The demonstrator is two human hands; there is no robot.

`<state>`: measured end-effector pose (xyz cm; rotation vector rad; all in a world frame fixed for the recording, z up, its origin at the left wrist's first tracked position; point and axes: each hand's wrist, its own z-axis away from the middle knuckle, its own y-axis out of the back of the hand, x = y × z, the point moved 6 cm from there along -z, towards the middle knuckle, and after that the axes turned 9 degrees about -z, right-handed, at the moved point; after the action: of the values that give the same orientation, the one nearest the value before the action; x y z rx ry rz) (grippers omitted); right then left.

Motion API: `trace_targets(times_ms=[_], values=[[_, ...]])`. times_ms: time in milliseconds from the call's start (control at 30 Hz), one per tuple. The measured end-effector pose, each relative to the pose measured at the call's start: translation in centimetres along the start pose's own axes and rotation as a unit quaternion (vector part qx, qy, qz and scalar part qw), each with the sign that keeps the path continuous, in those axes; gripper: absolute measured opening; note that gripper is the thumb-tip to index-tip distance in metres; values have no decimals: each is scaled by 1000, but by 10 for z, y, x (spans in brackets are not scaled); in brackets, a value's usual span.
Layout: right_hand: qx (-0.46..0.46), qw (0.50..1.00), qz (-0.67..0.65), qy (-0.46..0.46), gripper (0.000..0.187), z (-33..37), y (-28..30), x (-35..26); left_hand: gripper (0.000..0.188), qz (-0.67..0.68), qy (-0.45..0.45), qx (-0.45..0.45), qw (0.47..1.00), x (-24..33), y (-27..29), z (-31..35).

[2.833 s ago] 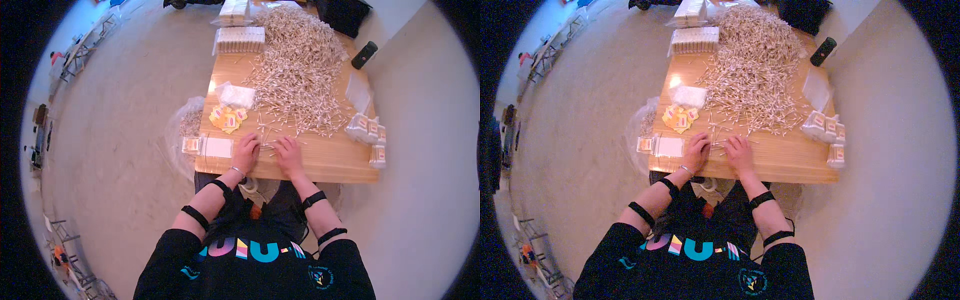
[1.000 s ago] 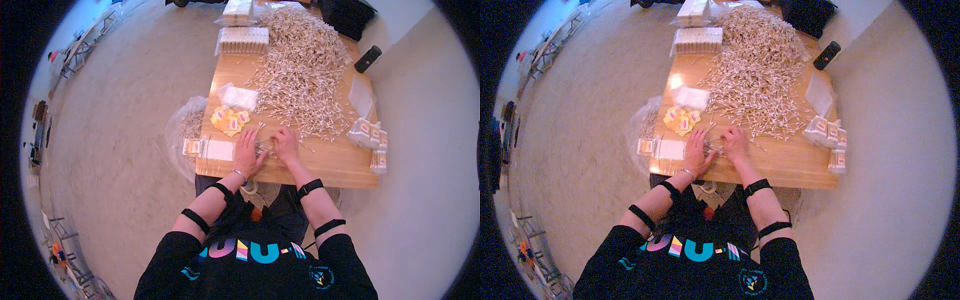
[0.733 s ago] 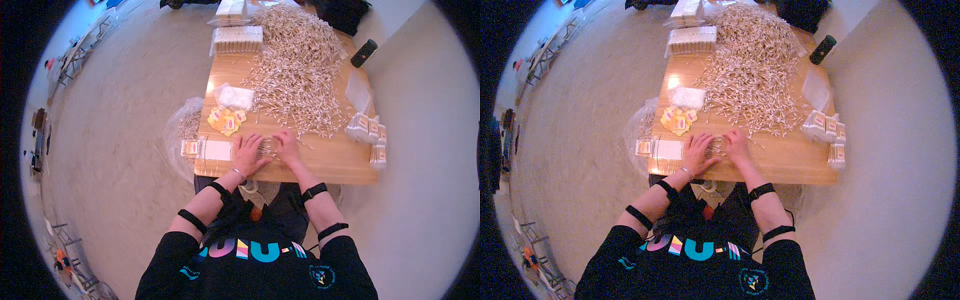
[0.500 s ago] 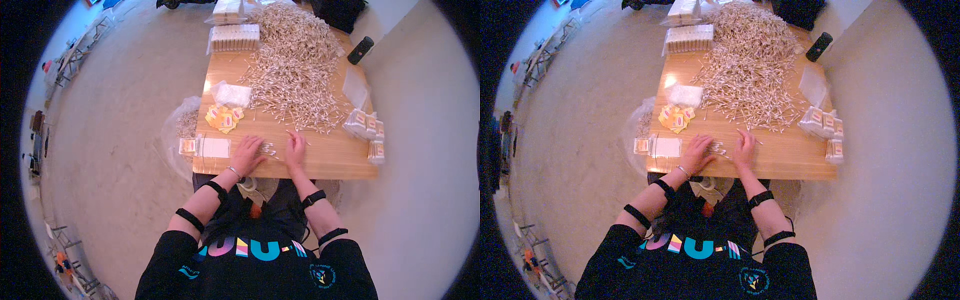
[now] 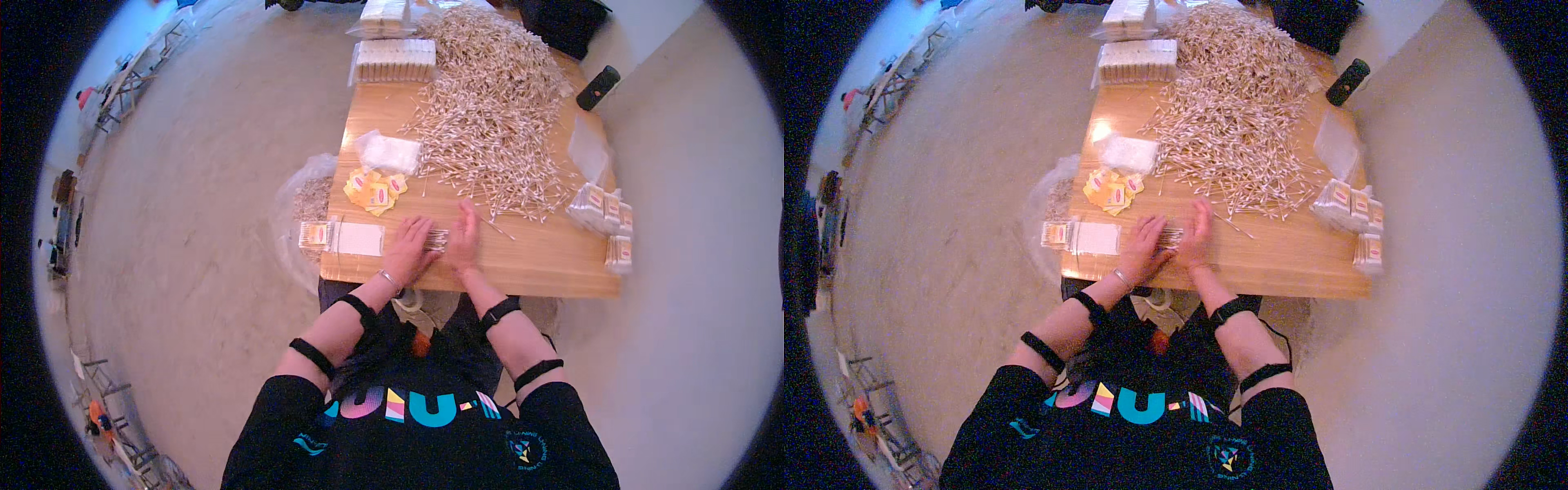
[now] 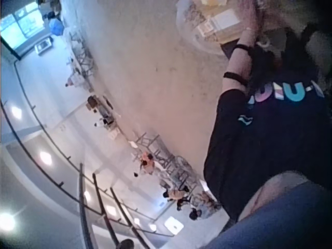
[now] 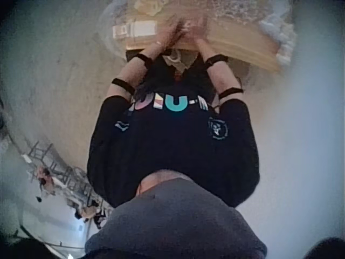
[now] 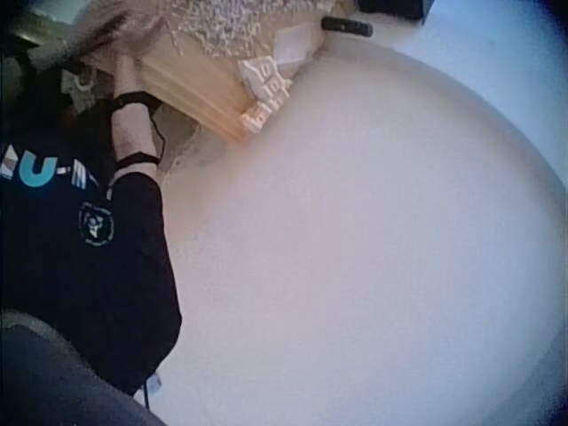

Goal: The recorder is sorting a pile of cotton swabs, aligning them, and placing them into small clear plastic bags.

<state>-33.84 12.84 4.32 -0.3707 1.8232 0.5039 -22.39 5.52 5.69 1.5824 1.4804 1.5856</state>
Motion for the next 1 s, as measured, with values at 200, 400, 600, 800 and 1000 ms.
trace_targets(times_ms=[200, 400, 600, 800, 1000], values=[[-28, 987, 158, 27, 34, 6, 47, 4, 82, -172, -17, -92, 981, 18, -9, 5], [-48, 985, 157, 54, 34, 9, 40, 4, 97, -170, 18, -115, 979, 14, -17, -29], [-63, 986, 138, 65, 34, 13, 34, 1, 101, -204, 18, -116, 972, 12, -22, -33], [-47, 983, 153, 96, 31, 13, 39, -2, 104, -199, 6, -179, 964, 33, -18, -4], [-65, 986, 137, 67, 35, 13, 36, -3, 107, -201, -18, -140, 969, 28, -18, 7]])
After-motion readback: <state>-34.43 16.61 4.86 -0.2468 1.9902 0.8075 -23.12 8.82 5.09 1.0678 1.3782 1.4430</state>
